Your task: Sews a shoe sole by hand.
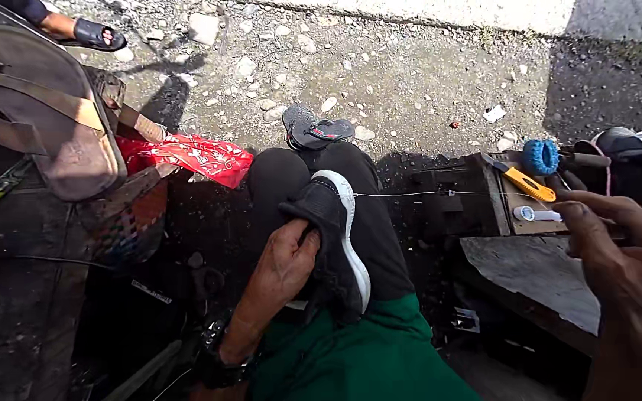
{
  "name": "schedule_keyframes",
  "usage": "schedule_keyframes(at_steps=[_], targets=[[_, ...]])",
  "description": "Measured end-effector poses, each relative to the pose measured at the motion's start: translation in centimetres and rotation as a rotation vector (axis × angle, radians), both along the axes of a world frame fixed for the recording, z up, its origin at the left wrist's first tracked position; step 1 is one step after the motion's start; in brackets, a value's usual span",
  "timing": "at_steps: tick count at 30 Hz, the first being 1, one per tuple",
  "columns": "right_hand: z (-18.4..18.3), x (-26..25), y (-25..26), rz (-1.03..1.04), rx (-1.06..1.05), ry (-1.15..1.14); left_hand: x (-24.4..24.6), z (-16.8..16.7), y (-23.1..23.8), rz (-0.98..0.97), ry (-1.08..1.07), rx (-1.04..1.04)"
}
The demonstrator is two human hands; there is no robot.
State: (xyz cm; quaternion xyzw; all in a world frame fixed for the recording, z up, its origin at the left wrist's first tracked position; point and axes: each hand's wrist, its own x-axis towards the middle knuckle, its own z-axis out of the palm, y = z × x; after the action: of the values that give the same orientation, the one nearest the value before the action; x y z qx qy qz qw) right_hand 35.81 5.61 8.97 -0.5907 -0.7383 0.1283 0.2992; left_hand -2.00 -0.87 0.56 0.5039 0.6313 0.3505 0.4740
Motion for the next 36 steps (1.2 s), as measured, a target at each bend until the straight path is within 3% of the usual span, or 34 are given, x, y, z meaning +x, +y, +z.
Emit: schedule_keyframes(at_steps=[2, 6, 8, 12, 14, 28, 31, 33, 36], targets=[[-4.7, -7.1, 0.7, 0.243, -0.05, 0.175, -0.1, -0.3, 0.2, -0.003, -0.023, 0.003], [-10.8, -15.5, 2.1, 0.374, -0.026, 0.109, 0.8, -0.7, 0.1, 0.086, 0.093, 0.066], [-11.0, -16.0, 2.4, 0.421, -0.092, 0.201, 1.2, -1.2, 0.1, 0.145, 0.142, 0.139], [-9.5, -15.9, 2.2, 0.494, -0.601, 0.7, 1.9, -1.9, -0.1, 0.257, 0.139, 0.213], [-10.1, -16.1, 2.1, 0.489, -0.711, 0.854, 2.0, -2.0, -0.1, 0.267, 0.162, 0.225], [-11.2, -17.8, 1.7, 0.324, -0.541, 0.804, 0.2, -2.5, 0.5, -0.22, 0.479, 0.279], [-9.8, -17.0, 2.8, 0.36, -0.597, 0.677, -0.3, -2.2, 0.6, -0.243, 0.393, 0.252], [-8.9, -15.0, 3.9, 0.369, -0.597, 0.516, -0.9, -1.6, 0.5, -0.229, 0.215, 0.172], [-7.7, -10.9, 4.6, 0.308, -0.582, 0.318, -1.7, 0.4, 0.5, -0.103, -0.428, -0.131]])
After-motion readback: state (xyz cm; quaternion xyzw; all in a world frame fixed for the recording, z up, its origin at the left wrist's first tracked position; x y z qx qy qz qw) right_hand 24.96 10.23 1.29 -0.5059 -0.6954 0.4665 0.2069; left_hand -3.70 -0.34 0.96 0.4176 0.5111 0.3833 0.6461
